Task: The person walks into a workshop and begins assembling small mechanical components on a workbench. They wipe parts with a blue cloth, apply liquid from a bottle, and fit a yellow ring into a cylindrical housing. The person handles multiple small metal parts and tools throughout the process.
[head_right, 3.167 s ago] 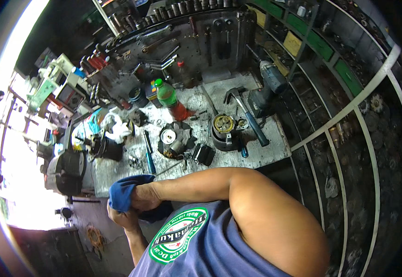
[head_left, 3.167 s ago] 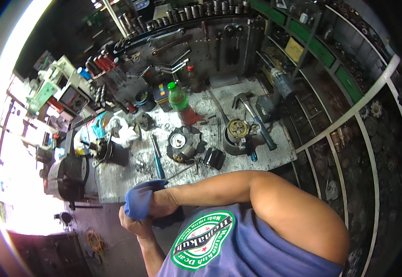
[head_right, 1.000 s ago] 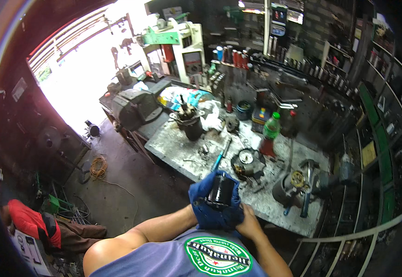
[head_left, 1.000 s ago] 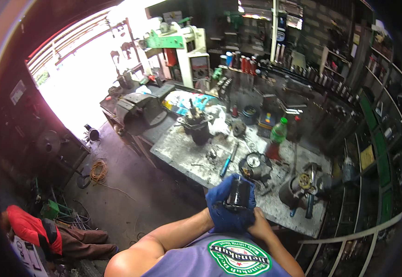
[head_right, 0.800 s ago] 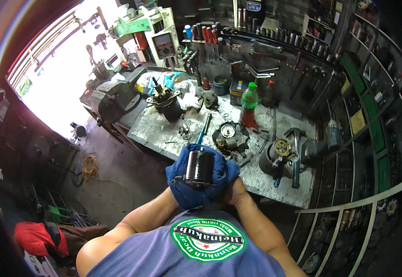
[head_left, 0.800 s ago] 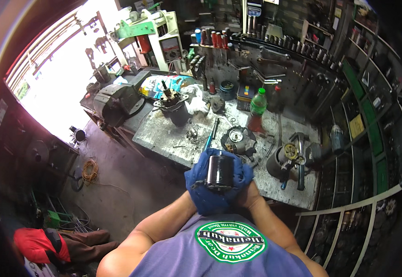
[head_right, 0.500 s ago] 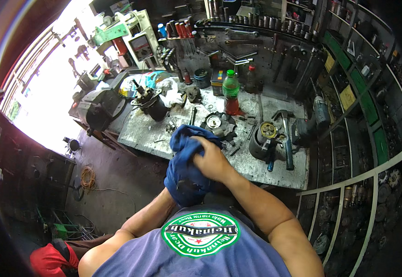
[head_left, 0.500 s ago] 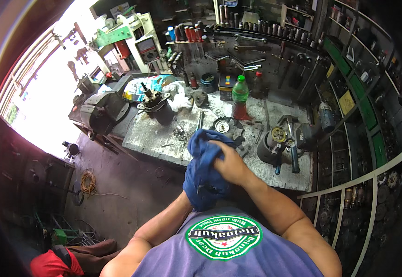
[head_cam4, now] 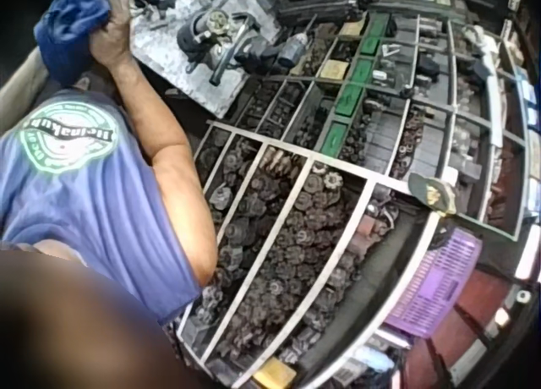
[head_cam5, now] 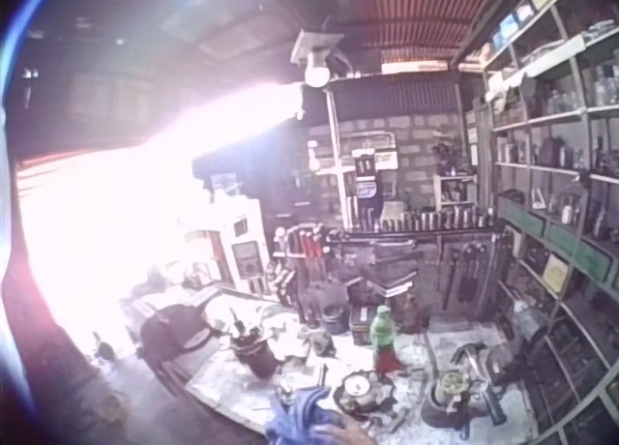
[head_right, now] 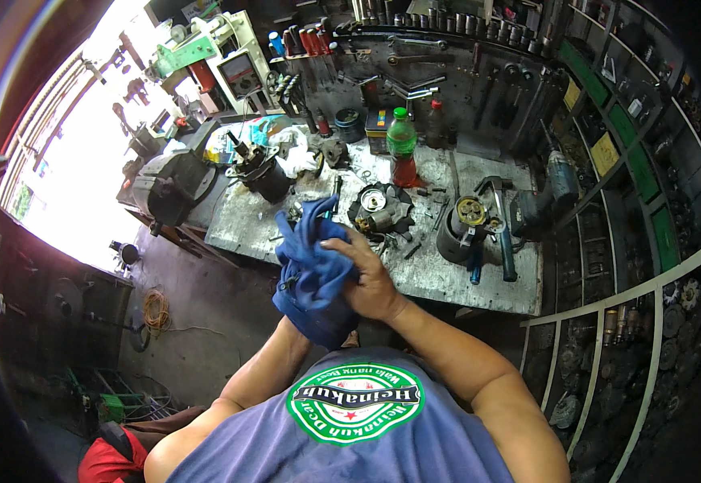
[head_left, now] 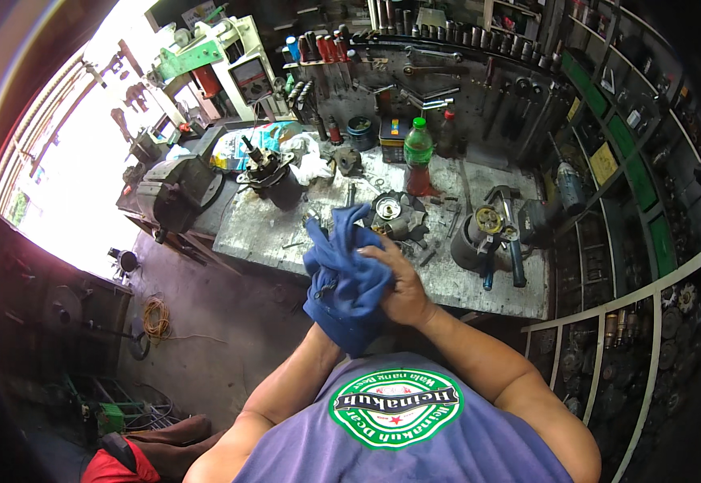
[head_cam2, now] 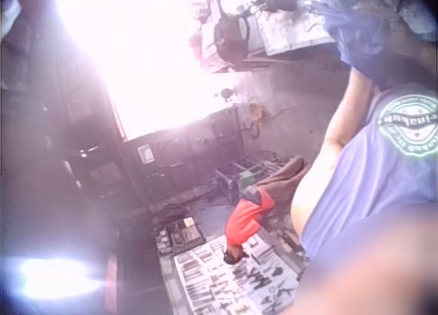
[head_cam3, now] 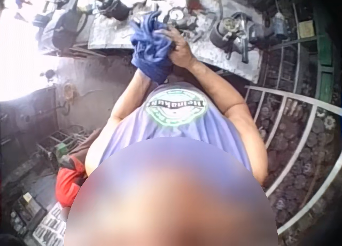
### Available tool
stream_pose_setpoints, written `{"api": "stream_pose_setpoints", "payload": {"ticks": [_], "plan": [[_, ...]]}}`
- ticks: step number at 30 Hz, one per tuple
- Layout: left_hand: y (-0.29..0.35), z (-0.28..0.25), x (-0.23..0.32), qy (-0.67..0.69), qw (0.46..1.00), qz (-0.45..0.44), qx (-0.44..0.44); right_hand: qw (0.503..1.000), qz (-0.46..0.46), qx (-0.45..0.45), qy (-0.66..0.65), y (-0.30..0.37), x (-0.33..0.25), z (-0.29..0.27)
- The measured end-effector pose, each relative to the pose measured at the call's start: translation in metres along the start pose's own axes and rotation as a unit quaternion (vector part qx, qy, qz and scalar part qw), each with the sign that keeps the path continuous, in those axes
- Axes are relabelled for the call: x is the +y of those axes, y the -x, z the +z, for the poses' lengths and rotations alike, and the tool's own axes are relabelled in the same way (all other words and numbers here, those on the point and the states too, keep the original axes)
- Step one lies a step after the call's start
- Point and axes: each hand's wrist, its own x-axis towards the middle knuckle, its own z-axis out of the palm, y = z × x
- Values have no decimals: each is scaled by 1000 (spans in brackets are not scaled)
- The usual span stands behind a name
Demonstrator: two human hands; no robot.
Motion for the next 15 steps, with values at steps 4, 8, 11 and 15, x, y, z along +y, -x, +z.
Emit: {"api": "stream_pose_setpoints", "payload": {"ticks": [4, 8, 11, 15], "plan": [[-6, -13, 26, -131, 974, 182, -33, 952, 178, 107, -226, 5, -7, -13], [3, -12, 43, -132, 977, 167, 23, 982, 71, -84, 154, 12, -15, -14], [6, -13, 47, -132, 981, 137, -33, 985, 95, -75, 120, 14, -2, -7], [-2, -27, 54, -37, 988, -26, -148, 944, 271, 124, -139, 24, 18, -5]]}}
